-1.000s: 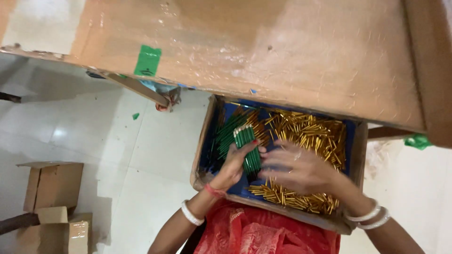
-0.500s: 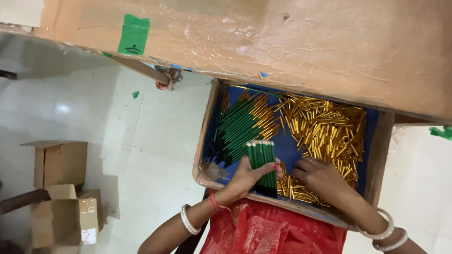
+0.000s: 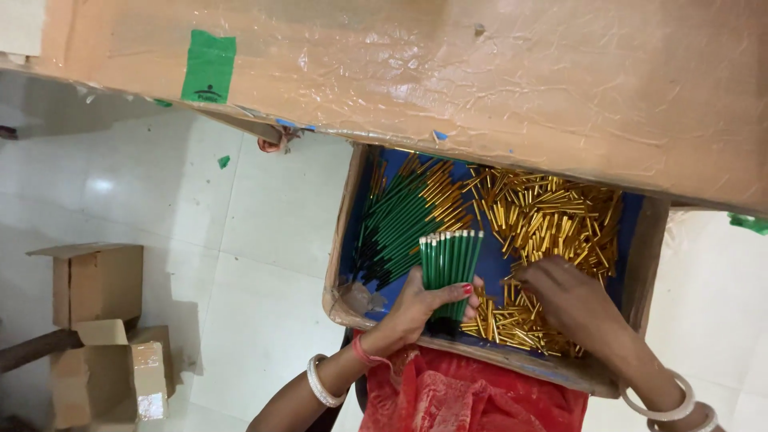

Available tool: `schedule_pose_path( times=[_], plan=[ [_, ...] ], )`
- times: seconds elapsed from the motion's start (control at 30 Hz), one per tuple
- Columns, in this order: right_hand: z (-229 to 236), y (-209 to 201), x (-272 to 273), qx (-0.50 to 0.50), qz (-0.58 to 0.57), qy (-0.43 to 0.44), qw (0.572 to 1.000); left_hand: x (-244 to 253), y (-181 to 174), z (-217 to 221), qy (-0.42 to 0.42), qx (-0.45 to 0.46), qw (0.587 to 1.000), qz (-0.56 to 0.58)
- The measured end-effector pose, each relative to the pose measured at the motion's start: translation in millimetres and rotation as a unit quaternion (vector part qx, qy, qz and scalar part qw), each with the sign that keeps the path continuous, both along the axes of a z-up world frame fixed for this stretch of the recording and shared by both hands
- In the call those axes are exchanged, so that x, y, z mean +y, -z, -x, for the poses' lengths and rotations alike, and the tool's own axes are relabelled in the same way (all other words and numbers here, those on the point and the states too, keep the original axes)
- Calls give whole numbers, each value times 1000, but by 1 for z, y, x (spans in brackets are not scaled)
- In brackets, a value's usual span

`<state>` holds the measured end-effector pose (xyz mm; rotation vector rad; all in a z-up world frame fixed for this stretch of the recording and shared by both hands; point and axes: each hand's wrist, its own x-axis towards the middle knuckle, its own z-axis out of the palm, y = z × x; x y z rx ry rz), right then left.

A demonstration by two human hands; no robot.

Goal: The person repeatedly picks green sticks and gold metallic pieces from a blue tray, inserts the gold pieces into the white tips of the green sticks, and places the assembled sticks on the table. The person occasionally gathers the assembled sticks and places them into a white box.

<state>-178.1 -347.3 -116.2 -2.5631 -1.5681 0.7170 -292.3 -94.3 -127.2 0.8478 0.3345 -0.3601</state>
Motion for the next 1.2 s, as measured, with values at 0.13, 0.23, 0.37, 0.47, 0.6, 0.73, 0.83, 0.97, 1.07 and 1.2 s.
schedule_pose_path(
  times=[0.13, 0.23, 0.37, 0.47, 0.6, 0.73, 0.83, 0.97, 1.07, 1.2],
  plan=[
    [1, -27, 7, 153, -200, 370, 894, 2, -10, 0, -38, 81, 994, 57],
    [8, -8, -5, 319, -313, 519, 729, 2, -29, 3, -4, 96, 993, 61],
    [11, -6, 1, 410, -458, 494, 615, 4, -43, 4, 9, 98, 993, 66],
    [13, -13, 10, 401, -475, 502, 602, 6, -45, 8, 42, 93, 993, 66],
    [16, -14, 10, 375, -516, 471, 609, 6, -49, 9, 60, 105, 987, 107],
    [18, -21, 13, 379, -536, 453, 603, 5, -46, 10, 80, 123, 980, 133],
    [19, -23, 13, 373, -511, 454, 628, 5, -46, 8, 84, 137, 976, 146],
    [22, -21, 14, 364, -490, 449, 653, 4, -33, 12, 85, 159, 973, 147],
    [22, -19, 25, 399, -485, 445, 639, 2, -8, 22, 83, 86, 984, 132],
    [4, -23, 50, 377, -388, 503, 674, 12, -5, 20, 82, -211, 843, -488]
  ],
)
